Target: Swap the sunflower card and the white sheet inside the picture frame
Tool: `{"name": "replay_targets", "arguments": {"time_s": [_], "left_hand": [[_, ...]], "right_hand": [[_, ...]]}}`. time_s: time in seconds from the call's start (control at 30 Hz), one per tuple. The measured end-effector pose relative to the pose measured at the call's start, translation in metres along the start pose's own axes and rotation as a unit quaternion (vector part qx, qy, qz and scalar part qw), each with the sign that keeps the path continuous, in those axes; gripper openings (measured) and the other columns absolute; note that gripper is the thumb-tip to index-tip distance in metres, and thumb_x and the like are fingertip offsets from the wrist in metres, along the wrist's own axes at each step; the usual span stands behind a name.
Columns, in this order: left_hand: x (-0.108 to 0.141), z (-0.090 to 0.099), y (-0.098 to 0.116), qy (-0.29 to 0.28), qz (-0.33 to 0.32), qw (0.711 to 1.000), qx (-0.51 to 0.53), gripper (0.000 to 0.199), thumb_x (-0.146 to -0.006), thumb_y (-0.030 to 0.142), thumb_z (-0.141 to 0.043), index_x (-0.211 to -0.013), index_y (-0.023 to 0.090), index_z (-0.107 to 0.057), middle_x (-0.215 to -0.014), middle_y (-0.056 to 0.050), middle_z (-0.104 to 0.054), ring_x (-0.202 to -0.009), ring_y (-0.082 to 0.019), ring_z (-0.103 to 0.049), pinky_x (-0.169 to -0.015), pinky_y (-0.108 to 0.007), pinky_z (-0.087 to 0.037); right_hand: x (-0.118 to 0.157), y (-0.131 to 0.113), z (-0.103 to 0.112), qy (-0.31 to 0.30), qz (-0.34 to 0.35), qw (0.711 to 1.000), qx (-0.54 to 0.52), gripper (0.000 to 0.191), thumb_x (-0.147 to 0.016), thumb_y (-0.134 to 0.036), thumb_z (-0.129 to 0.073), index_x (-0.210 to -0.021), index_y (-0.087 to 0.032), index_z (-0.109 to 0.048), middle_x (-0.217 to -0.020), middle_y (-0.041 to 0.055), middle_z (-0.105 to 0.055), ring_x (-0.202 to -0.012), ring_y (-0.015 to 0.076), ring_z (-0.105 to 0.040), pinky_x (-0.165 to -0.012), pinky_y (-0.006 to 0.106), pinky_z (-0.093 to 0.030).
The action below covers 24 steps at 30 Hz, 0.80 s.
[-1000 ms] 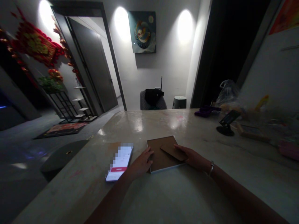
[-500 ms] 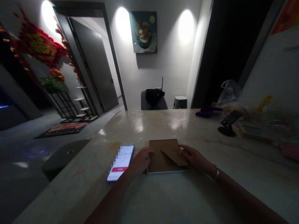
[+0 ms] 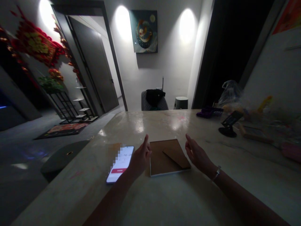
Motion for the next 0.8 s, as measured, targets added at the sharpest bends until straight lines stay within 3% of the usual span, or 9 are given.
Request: {"name": "replay_targets", "arguments": {"time_s": [0.1, 0.4, 0.57, 0.7, 0.8], "left_hand": [[0.0, 0.003, 0.005, 0.003, -0.035, 0.999, -0.041, 0.068, -0.081, 0.015, -0.032, -0.134, 0.023, 0.01, -0.083, 0.0, -0.052, -0.07, -0.011, -0.048, -0.069, -0.027, -0.042], [0.008, -0.023, -0.008, -0.112, -0.024, 0.992, -0.046, 0.059, -0.082, 0.013, -0.027, -0.135, 0.026, -0.007, -0.102, -0.007, -0.055, -0.071, -0.012, -0.051, -0.062, -0.025, -0.044], [0.011, -0.023, -0.006, -0.103, -0.048, 0.993, -0.013, 0.064, -0.079, 0.01, -0.031, -0.135, 0.031, -0.009, -0.102, -0.005, -0.056, -0.068, -0.011, -0.052, -0.057, -0.02, -0.043], [0.009, -0.018, -0.006, -0.099, -0.019, 0.994, -0.033, 0.064, -0.078, 0.009, -0.036, -0.135, 0.027, -0.014, -0.092, -0.005, -0.056, -0.067, -0.011, -0.051, -0.059, -0.023, -0.043], [0.007, -0.014, -0.005, -0.104, 0.005, 0.994, -0.036, 0.054, -0.079, 0.012, -0.037, -0.13, 0.025, -0.026, -0.092, -0.004, -0.056, -0.074, -0.013, -0.053, -0.065, -0.025, -0.043]], "right_hand": [[0.001, -0.003, 0.006, 0.016, 0.025, 0.999, 0.039, 0.057, -0.086, -0.017, -0.026, -0.135, -0.02, 0.002, -0.086, 0.008, -0.049, -0.072, 0.0186, -0.05, -0.064, 0.032, -0.045], [0.011, 0.012, -0.014, -0.048, 0.013, 0.997, 0.063, 0.055, -0.085, -0.015, -0.025, -0.137, -0.017, -0.005, -0.088, 0.0103, -0.053, -0.069, 0.0187, -0.052, -0.063, 0.031, -0.046], [0.014, 0.014, -0.02, -0.091, -0.019, 0.995, 0.043, 0.056, -0.085, -0.016, -0.027, -0.137, -0.022, -0.008, -0.087, 0.008, -0.054, -0.068, 0.0168, -0.054, -0.063, 0.03, -0.046], [0.012, 0.011, -0.017, -0.089, -0.045, 0.995, 0.013, 0.05, -0.086, -0.019, -0.028, -0.135, -0.022, -0.018, -0.087, 0.0076, -0.055, -0.068, 0.0163, -0.054, -0.062, 0.029, -0.046], [0.009, 0.004, -0.015, -0.095, -0.053, 0.994, -0.02, 0.041, -0.087, -0.022, -0.028, -0.128, -0.022, -0.036, -0.09, 0.0081, -0.057, -0.074, 0.0167, -0.055, -0.067, 0.03, -0.046]]}}
Point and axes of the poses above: each hand's wrist, its own x-axis away from the middle knuckle, its own z-axis out of the back of the hand, y = z × x, the point moved 8 cm from there along -x, towards the middle knuckle
